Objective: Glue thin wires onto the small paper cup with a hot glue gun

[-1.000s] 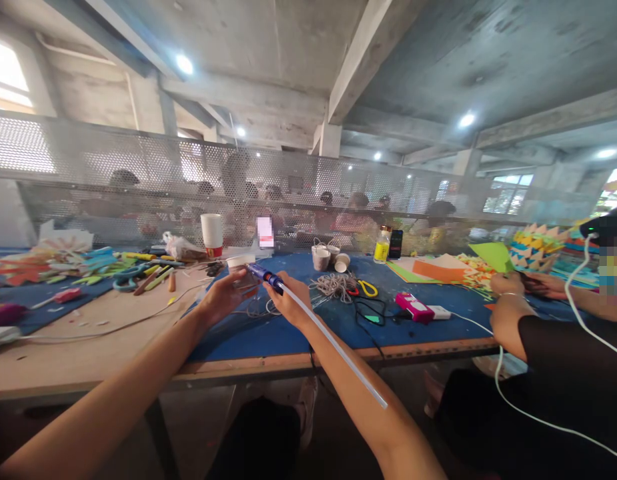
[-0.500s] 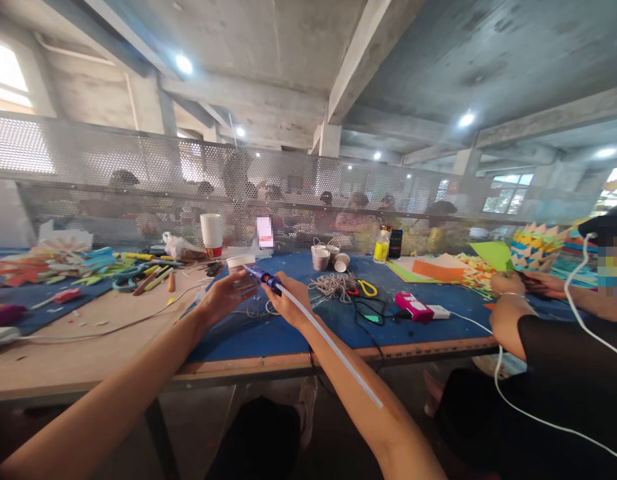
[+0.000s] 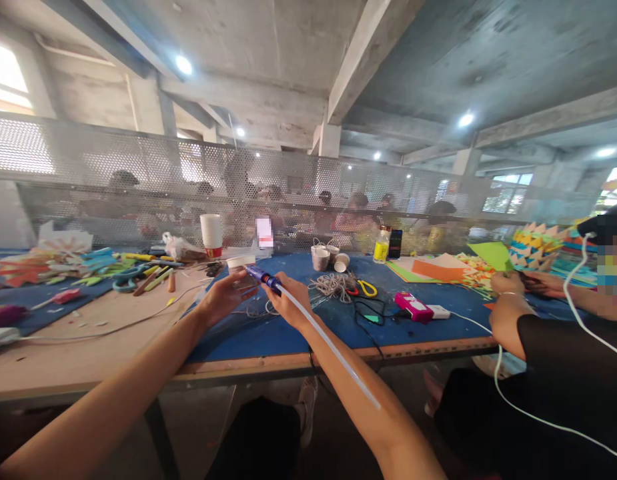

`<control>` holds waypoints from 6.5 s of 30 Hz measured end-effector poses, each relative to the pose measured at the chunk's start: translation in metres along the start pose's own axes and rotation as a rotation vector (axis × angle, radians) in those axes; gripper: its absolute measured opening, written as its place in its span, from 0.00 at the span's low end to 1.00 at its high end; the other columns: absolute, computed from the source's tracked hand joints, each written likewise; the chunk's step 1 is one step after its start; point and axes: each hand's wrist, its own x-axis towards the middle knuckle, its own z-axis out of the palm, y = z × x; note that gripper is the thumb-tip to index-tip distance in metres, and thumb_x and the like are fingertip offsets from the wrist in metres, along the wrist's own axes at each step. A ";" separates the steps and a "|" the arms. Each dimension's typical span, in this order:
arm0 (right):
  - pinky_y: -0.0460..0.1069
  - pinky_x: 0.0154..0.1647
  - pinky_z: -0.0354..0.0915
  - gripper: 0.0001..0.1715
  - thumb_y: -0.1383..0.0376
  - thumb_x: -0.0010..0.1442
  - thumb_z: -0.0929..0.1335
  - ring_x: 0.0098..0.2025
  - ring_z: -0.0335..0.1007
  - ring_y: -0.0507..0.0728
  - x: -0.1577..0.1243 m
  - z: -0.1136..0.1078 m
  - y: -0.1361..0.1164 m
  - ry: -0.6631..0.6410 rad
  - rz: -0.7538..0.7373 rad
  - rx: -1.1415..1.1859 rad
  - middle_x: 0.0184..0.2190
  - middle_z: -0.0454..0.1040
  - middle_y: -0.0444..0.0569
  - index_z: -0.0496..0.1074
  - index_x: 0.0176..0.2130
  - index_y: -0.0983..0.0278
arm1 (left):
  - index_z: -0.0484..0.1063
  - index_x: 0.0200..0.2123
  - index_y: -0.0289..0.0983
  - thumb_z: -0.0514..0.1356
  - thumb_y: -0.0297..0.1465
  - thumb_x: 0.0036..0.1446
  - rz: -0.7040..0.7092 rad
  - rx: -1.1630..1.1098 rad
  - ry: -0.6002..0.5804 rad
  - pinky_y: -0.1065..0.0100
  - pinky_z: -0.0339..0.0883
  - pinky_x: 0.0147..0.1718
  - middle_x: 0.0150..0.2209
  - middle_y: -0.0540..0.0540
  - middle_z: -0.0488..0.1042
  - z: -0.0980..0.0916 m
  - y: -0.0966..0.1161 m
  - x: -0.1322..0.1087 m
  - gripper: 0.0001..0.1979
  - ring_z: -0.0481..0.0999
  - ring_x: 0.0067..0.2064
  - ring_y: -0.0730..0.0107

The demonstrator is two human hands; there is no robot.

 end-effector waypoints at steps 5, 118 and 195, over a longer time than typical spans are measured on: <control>0.45 0.32 0.59 0.19 0.49 0.70 0.65 0.35 0.78 0.57 0.000 0.001 0.001 0.012 -0.013 -0.001 0.31 0.80 0.49 0.72 0.41 0.61 | 0.79 0.48 0.37 0.64 0.27 0.59 -0.008 -0.018 -0.019 0.63 0.73 0.42 0.38 0.43 0.82 -0.002 -0.001 0.002 0.13 0.81 0.41 0.62; 0.44 0.27 0.63 0.19 0.54 0.61 0.69 0.26 0.75 0.54 0.020 0.027 0.040 -0.242 0.614 0.446 0.22 0.77 0.46 0.78 0.27 0.64 | 0.78 0.44 0.35 0.64 0.28 0.56 0.004 -0.114 -0.089 0.58 0.76 0.44 0.39 0.39 0.84 -0.002 0.003 -0.003 0.12 0.83 0.41 0.57; 0.52 0.45 0.71 0.11 0.55 0.66 0.65 0.36 0.79 0.56 0.032 0.013 0.004 -0.064 0.208 0.800 0.32 0.79 0.45 0.63 0.36 0.58 | 0.79 0.53 0.33 0.62 0.30 0.59 -0.066 0.099 -0.147 0.55 0.73 0.52 0.52 0.35 0.81 0.005 -0.007 -0.005 0.19 0.80 0.53 0.50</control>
